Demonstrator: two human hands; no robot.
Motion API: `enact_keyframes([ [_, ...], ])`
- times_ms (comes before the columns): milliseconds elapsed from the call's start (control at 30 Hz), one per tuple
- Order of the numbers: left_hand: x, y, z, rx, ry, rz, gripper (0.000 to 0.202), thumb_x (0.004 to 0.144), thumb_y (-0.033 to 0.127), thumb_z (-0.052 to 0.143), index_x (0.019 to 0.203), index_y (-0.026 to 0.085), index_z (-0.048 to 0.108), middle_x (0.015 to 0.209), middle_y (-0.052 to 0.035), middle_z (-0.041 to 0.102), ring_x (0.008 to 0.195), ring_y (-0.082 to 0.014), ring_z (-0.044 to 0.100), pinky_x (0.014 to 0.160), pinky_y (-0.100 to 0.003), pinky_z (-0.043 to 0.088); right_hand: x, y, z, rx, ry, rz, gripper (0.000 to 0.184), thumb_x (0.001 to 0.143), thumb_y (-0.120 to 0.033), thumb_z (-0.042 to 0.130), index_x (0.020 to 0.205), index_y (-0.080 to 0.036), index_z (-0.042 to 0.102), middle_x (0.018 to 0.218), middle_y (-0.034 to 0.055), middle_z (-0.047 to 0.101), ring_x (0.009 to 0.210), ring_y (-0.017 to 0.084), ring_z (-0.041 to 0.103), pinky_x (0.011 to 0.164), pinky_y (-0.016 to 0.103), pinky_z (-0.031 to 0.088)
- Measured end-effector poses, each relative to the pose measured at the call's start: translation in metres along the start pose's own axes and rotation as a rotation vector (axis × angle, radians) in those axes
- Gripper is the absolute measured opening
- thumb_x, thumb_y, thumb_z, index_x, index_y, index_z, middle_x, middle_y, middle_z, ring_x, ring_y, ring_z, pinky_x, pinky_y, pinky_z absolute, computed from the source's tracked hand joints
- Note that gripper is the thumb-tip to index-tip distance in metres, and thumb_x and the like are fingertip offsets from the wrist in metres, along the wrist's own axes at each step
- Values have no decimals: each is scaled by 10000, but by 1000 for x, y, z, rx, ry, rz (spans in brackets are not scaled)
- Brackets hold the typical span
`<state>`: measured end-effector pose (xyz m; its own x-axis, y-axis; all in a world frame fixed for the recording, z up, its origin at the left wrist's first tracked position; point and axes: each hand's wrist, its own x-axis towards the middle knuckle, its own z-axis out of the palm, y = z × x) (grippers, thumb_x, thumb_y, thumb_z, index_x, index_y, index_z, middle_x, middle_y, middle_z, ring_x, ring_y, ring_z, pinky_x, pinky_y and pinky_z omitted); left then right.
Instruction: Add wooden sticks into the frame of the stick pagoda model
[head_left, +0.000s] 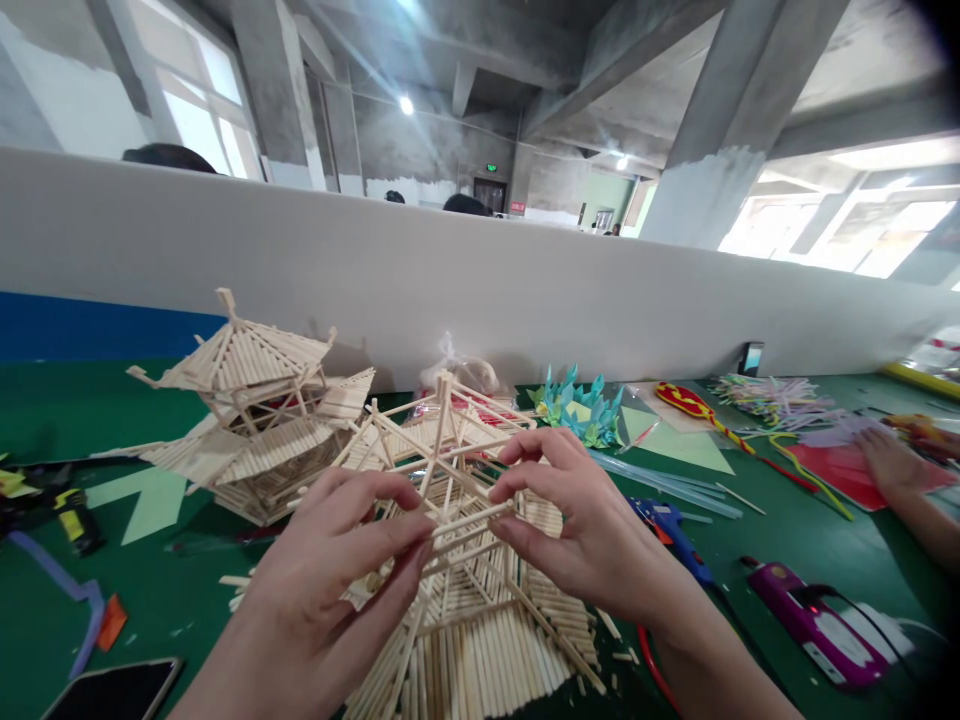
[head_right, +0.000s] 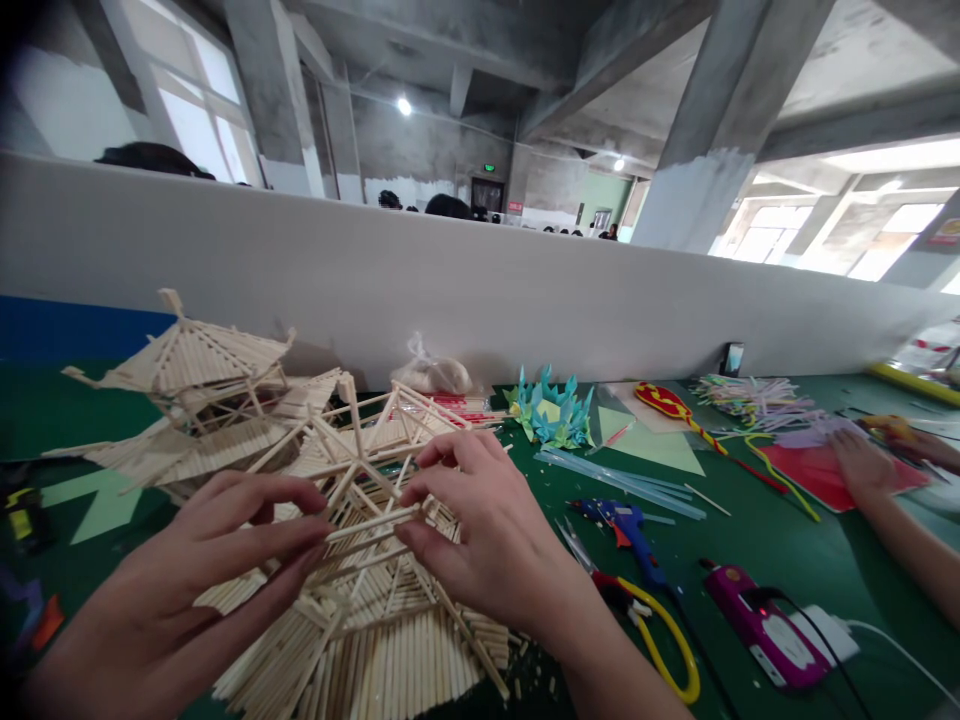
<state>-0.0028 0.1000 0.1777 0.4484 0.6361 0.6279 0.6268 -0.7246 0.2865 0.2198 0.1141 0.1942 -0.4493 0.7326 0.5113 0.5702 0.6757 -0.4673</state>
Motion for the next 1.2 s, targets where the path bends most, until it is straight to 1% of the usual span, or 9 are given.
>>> enact_keyframes([
  [133, 0, 1, -1, 9, 5, -4, 187, 844, 128, 492, 960, 260, 554, 997, 0, 484, 952, -165, 459, 752, -303, 443, 0, -1, 0, 5, 4, -11, 138, 779, -182, 632, 917, -191, 631, 1041, 25, 540, 1026, 155, 465, 919, 290, 377],
  [267, 1, 4, -2, 59, 2, -11, 160, 823, 150, 535, 942, 256, 550, 985, -4, 514, 940, -175, 470, 702, -285, 470, -2, -1, 1, 14, 1, -28, 284, 780, -193, 648, 1060, -180, 605, 1067, 32, 539, 1026, 154, 459, 926, 287, 379],
  [367, 1, 7, -2, 65, 19, -40, 152, 804, 186, 579, 937, 252, 546, 978, -9, 531, 937, -188, 473, 718, -312, 477, -4, -2, 2, 5, 12, -37, 335, 779, -196, 652, 1108, -202, 587, 1087, 29, 527, 1039, 162, 448, 924, 300, 380],
  [533, 0, 8, -2, 90, 28, -70, 158, 792, 214, 610, 937, 239, 551, 960, -16, 541, 921, -198, 477, 744, -350, 460, -1, -10, 4, -73, 26, -98, 249, 819, -239, 615, 1069, -243, 611, 1106, 30, 511, 1039, 185, 437, 903, 338, 377],
  [700, -3, 8, -5, 88, 48, -91, 120, 789, 221, 611, 899, 243, 566, 956, -11, 561, 924, -194, 500, 724, -323, 475, 7, -21, 9, -153, -40, -138, 151, 876, -260, 539, 989, -228, 634, 1100, 46, 522, 1036, 208, 432, 879, 365, 379],
  [767, -3, 8, -5, 80, 50, -92, 111, 786, 212, 609, 887, 241, 573, 951, -10, 574, 921, -191, 515, 718, -316, 486, 9, -23, 10, -171, -48, -155, 145, 890, -262, 518, 956, -230, 644, 1098, 45, 527, 1015, 208, 437, 865, 370, 386],
  [833, -2, 8, -6, 75, 52, -92, 110, 784, 208, 604, 886, 240, 578, 948, -11, 579, 917, -191, 525, 732, -330, 490, 10, -23, 12, -181, -43, -171, 156, 901, -261, 504, 934, -239, 655, 1083, 40, 539, 993, 206, 441, 850, 369, 394],
  [967, -1, 9, -6, 75, 47, -82, 116, 784, 199, 604, 889, 242, 579, 940, -13, 577, 903, -191, 532, 741, -354, 490, 10, -20, 12, -159, -30, -192, 141, 895, -249, 525, 926, -258, 662, 1056, 28, 559, 973, 195, 456, 833, 351, 404],
  [1200, -3, 8, -6, 51, 48, -93, 84, 780, 192, 602, 849, 241, 599, 922, -16, 588, 887, -191, 543, 725, -348, 495, 10, -19, 12, -127, -31, -184, 145, 896, -266, 528, 904, -249, 672, 1033, 26, 570, 942, 182, 469, 814, 336, 407],
])
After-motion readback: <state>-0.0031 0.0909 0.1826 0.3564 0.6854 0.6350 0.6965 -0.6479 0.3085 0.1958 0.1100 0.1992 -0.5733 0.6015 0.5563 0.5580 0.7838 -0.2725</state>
